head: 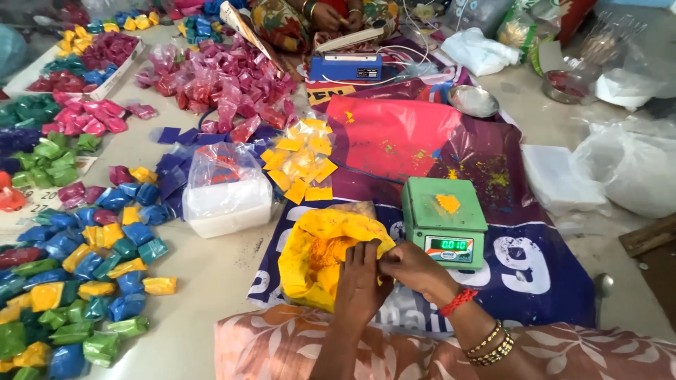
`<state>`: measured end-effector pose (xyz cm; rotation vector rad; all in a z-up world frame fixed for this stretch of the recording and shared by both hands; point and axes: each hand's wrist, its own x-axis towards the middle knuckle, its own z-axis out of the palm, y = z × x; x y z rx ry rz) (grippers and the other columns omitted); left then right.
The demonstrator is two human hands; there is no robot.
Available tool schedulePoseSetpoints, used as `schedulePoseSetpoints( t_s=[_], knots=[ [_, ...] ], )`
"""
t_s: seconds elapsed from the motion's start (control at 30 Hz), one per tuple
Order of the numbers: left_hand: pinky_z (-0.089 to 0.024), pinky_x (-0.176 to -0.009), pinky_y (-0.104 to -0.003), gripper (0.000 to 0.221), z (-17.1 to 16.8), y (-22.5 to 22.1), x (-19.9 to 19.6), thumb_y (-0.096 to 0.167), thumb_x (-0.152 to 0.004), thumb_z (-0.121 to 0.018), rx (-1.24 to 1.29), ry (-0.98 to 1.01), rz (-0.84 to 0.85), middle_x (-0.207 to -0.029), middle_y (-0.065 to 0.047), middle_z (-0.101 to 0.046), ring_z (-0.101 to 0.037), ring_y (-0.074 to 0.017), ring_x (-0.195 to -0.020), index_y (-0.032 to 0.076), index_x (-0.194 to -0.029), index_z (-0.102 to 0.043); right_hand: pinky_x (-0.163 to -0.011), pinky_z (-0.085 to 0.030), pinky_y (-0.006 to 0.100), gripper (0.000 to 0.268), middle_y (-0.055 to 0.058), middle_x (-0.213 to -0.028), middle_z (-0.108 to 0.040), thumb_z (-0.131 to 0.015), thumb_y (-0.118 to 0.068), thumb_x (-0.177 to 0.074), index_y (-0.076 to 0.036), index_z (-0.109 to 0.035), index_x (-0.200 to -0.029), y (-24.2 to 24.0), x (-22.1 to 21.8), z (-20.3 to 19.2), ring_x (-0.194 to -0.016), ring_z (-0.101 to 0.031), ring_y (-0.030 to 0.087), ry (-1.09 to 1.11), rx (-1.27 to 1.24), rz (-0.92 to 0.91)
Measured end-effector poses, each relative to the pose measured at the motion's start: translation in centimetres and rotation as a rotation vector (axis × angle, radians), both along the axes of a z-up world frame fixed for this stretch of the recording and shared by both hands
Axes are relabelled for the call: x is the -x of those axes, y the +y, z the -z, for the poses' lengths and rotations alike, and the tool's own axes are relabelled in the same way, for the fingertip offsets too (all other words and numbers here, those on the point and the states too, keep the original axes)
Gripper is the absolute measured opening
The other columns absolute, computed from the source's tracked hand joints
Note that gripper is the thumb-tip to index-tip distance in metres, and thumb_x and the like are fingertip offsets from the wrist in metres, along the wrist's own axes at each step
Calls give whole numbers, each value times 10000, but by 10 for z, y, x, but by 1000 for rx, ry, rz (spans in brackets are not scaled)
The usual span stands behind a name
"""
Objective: The person weighs and fills small packets with yellow powder using a digital scale and a spoon.
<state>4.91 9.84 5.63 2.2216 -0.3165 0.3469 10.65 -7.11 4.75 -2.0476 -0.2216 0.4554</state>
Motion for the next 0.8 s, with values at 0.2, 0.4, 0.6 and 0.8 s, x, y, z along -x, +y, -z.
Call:
schedulePoseSetpoints(
  t_s=[0.2, 0.4, 0.6, 0.8],
  knots=[
    [-491, -911, -499, 614, 4, 15, -5, 94, -753, -808, 207, 9, -34, -1179, -217, -596, -545, -451, -1145, 31, -1280, -498, -597, -509, 268, 259, 9, -702, -730, -681, -203, -925, 36, -775, -896, 24, 11, -46, -654, -603, 49, 33, -71, -77],
    [-537, -868, -394, 555, 26, 42, -30, 117, -708, -828, 415, 188, -89, -1082, -134, -650, -656, -326, -996, 58, -1160, -511, -644, -441, 319, 244, 117, -843, -673, -719, -161, -969, 33, -784, -1102, 13, 1, -28, -740, -554, 127, -192, -328, 230],
    [-528, -876, -371, 557, 17, 80, -37, 107, -711, -855, 451, 121, -221, -1026, -150, -619, -649, -286, -965, 40, -1131, -496, -735, -552, 386, 265, 189, -937, -739, -802, -155, -840, -33, -758, -1071, 23, -15, 69, -850, -708, 296, -543, 264, -8],
    [-524, -896, -382, 552, 12, 90, -38, 129, -715, -862, 459, 120, -286, -1029, -150, -650, -665, -281, -989, 40, -1110, -486, -702, -622, 309, 300, 180, -892, -816, -679, -51, -866, -25, -745, -1157, 51, -21, 83, -760, -800, 216, 39, 73, 256]
  ],
)
